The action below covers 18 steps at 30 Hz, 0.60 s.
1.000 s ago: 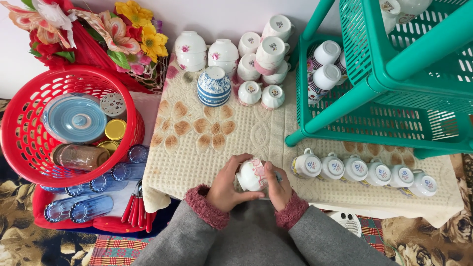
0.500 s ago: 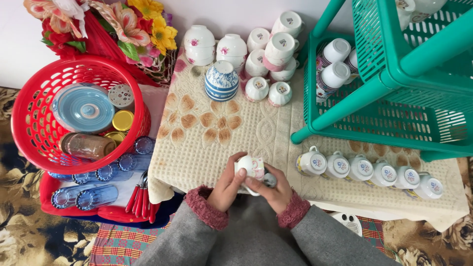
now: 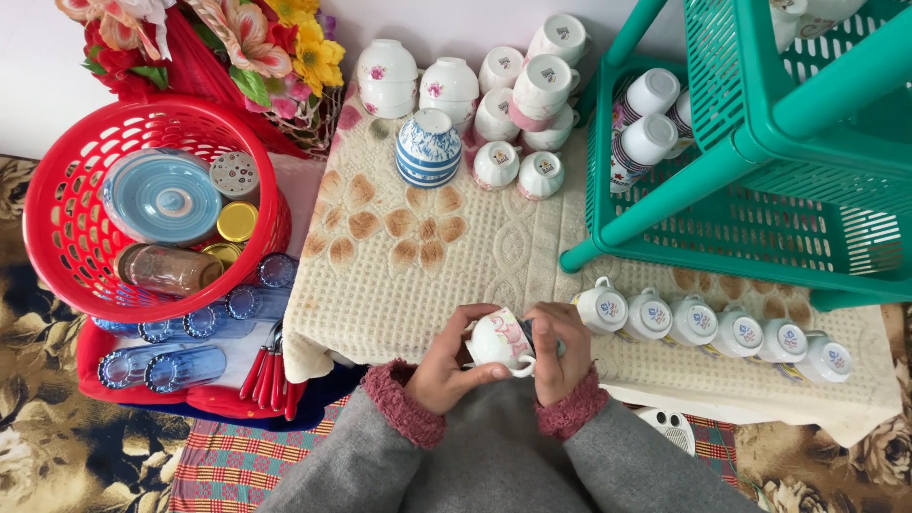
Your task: The person wipes the exterior of small ceramic cups with a gray cloth, handling them one at a time. After wiping, the person places the cups into a green plastic rack.
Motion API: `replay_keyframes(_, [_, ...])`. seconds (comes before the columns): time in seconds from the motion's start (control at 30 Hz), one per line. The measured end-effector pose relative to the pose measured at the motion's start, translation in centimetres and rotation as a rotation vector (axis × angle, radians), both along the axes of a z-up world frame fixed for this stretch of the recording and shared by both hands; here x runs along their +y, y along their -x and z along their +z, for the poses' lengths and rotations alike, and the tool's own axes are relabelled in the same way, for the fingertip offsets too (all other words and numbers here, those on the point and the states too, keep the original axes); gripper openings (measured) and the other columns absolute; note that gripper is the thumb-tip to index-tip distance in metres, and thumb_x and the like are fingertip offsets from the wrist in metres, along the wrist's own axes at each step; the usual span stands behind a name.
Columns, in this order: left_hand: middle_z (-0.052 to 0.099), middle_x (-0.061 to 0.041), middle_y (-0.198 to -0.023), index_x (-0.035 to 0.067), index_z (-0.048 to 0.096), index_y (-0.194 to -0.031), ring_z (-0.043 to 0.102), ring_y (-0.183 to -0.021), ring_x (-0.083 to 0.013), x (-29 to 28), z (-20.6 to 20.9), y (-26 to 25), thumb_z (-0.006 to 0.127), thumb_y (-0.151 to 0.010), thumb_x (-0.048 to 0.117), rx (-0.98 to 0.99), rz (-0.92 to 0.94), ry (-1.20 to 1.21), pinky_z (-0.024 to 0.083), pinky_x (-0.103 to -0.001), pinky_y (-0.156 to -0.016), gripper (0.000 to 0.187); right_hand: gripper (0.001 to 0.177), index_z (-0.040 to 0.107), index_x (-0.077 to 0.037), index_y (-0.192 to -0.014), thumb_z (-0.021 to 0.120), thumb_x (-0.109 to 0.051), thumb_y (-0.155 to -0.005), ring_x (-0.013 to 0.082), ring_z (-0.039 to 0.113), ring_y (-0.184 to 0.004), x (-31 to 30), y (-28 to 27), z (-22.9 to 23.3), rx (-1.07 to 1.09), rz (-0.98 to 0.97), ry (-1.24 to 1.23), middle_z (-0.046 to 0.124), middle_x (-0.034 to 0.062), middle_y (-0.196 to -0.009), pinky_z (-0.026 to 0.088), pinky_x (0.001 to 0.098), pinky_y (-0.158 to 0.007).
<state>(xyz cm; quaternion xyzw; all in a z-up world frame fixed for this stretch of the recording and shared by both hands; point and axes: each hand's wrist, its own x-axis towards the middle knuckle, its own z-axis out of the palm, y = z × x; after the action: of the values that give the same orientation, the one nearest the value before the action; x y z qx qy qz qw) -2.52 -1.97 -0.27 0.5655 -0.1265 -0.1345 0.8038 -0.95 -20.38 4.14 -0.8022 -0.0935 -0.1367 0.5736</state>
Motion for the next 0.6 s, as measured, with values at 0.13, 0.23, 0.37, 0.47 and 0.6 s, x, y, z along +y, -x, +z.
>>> replay_keyframes(0.13, [0.059,-0.019,-0.126,0.000,0.045,-0.145,0.054,-0.114,-0.0245,0.2,-1.1,-0.3,0.062,-0.100,0.030,0.007,0.066,0.012,0.056,-0.045,-0.091,0.057,0.044,0.067,0.000,-0.105,0.052,-0.041,-0.103,0.0267,0.064,-0.087,-0.1,-0.7,3.2,0.104,0.214,0.058,0.061,0.0140,-0.088,0.050,0.0448,-0.092])
replay_keyframes(0.23, [0.062,-0.010,-0.109,0.000,0.053,-0.136,0.056,-0.096,-0.0172,0.0,0.2,-0.5,0.045,-0.107,0.036,-0.017,0.097,-0.043,0.051,-0.034,-0.080,0.047,0.044,0.068,-0.004,-0.115,0.067,-0.042,-0.093,0.0294,0.066,-0.104,0.5,-0.4,4.3,0.046,0.419,0.154,0.067,0.0138,-0.109,0.040,0.0489,-0.107])
replay_keyframes(0.37, [0.057,-0.001,-0.096,0.004,0.062,-0.117,0.053,-0.085,-0.0119,-0.6,2.5,-0.7,0.031,-0.108,0.048,0.030,0.032,-0.084,0.046,-0.026,-0.078,0.054,0.032,0.070,-0.007,-0.101,0.075,-0.036,-0.089,0.0254,0.067,-0.111,-0.2,-0.4,4.4,0.208,0.529,0.011,0.075,0.0078,-0.106,0.049,0.0378,-0.102])
replay_keyframes(0.47, [0.057,-0.015,-0.132,0.004,0.041,-0.149,0.049,-0.116,-0.0193,-0.6,0.5,-1.2,0.049,-0.106,0.041,0.026,-0.098,0.008,0.051,-0.042,-0.097,0.057,0.038,0.074,0.005,-0.095,0.089,-0.027,-0.080,0.0200,0.073,-0.090,-1.3,-0.5,-0.3,0.194,0.381,-0.180,0.076,0.0156,-0.082,0.051,0.0498,-0.098])
replay_keyframes(0.6, [0.041,-0.018,-0.153,0.001,0.025,-0.158,0.041,-0.129,-0.0196,-2.5,0.8,-0.9,0.088,-0.082,0.019,-0.002,-0.164,0.176,0.046,-0.042,-0.106,0.100,0.029,0.079,0.005,-0.082,0.086,-0.023,-0.081,0.0152,0.064,-0.087,-5.4,-1.0,-6.0,0.282,0.332,-0.191,0.075,0.0125,-0.072,0.055,0.0435,-0.090])
